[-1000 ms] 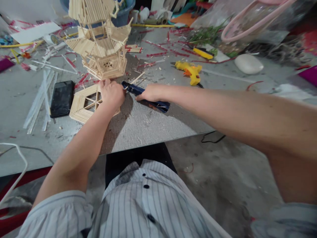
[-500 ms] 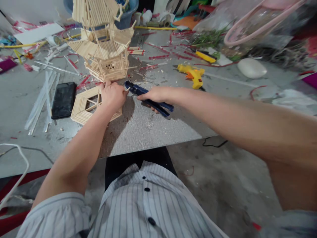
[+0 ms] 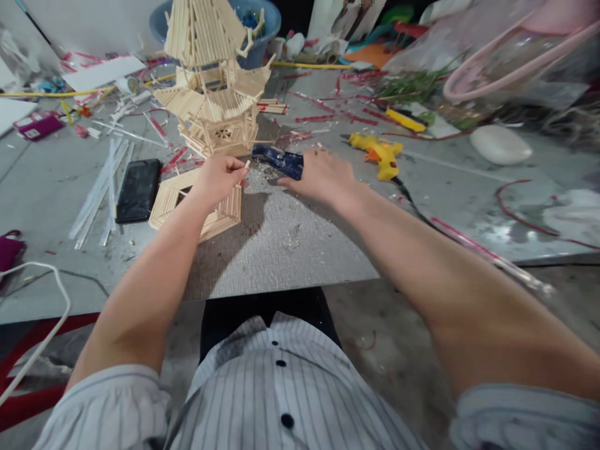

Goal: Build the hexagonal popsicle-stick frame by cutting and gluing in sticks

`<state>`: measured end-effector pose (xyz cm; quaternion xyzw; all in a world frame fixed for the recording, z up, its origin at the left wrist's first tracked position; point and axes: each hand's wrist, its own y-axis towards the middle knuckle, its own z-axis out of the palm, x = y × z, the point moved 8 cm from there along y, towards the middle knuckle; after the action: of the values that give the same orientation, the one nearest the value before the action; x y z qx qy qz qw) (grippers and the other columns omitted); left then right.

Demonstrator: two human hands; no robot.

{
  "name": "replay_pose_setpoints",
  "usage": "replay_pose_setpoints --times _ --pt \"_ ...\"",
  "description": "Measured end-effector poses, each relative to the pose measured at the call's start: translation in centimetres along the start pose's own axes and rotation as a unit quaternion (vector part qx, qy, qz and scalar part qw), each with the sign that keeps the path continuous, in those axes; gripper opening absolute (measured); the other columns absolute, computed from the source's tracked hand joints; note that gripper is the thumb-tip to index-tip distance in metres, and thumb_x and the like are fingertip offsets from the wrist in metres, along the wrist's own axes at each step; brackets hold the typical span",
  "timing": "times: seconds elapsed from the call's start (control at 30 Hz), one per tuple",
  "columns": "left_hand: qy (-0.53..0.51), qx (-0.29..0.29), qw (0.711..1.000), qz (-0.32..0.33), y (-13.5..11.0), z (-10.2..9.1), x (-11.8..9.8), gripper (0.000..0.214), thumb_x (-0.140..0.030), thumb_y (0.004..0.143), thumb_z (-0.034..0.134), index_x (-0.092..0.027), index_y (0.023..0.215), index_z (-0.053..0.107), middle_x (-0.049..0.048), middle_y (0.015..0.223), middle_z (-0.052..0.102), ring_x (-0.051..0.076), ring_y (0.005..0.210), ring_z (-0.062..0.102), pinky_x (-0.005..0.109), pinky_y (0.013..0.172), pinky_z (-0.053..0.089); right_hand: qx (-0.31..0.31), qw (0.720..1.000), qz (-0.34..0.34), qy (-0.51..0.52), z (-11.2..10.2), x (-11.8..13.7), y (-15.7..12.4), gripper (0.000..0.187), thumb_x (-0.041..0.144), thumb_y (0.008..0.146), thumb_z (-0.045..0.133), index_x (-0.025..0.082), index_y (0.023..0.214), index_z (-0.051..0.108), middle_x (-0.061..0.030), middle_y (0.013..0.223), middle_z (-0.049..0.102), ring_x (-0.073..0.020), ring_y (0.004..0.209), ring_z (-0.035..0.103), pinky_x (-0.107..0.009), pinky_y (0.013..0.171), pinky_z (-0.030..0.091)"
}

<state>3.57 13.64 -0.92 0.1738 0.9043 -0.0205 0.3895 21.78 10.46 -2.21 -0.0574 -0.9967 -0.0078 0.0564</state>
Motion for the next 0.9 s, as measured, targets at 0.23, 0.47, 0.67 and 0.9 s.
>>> replay_pose_setpoints --times 0.23,0.47,0.67,0.9 --pt "0.167 0.084 0.981 -0.046 -1.8 -2.6 0.6 0.020 -0.031 0.075 0.057 -0.016 0.072 0.069 0.0032 0.065 0.065 0.013 0.062 0.055 0.029 0.065 0.039 -0.051 0.996 -0.057 -0.048 2.6 0.3 0.2 0.078 0.071 0.081 0.042 0.003 0.119 0.051 -0.0268 0.117 0.056 -0.0379 0.112 0.052 -0.049 0.092 0.038" --pt "0.291 0.200 0.934 -0.044 -4.4 -3.1 3.2 0.021 -0.032 0.074 0.055 -0.018 0.076 0.070 0.0038 0.077 0.070 0.016 0.071 0.059 0.028 0.067 0.039 -0.070 0.993 -0.071 -0.058 2.9 0.1 0.2 0.082 0.076 0.081 0.033 0.005 0.117 0.053 -0.0262 0.111 0.058 -0.0375 0.106 0.054 -0.048 0.087 0.038" --pt "0.231 0.214 0.949 -0.005 -4.5 -0.3 2.6 0.027 -0.032 0.079 0.053 -0.015 0.089 0.071 0.0038 0.083 0.070 0.014 0.074 0.057 0.025 0.069 0.038 -0.160 0.983 -0.091 -0.012 1.9 -0.1 0.2 0.084 0.078 0.076 0.039 0.010 0.126 0.048 -0.0229 0.116 0.056 -0.0385 0.108 0.050 -0.051 0.088 0.037" --pt "0.089 0.180 0.979 -0.035 -5.0 0.3 1.5 0.024 -0.033 0.075 0.060 -0.013 0.080 0.073 -0.0007 0.063 0.061 0.008 0.059 0.047 0.023 0.061 0.035 -0.170 0.976 -0.136 0.024 2.0 0.8 -0.3 0.079 0.072 0.078 0.045 0.014 0.132 0.042 -0.0208 0.123 0.053 -0.0379 0.116 0.046 -0.054 0.095 0.032"
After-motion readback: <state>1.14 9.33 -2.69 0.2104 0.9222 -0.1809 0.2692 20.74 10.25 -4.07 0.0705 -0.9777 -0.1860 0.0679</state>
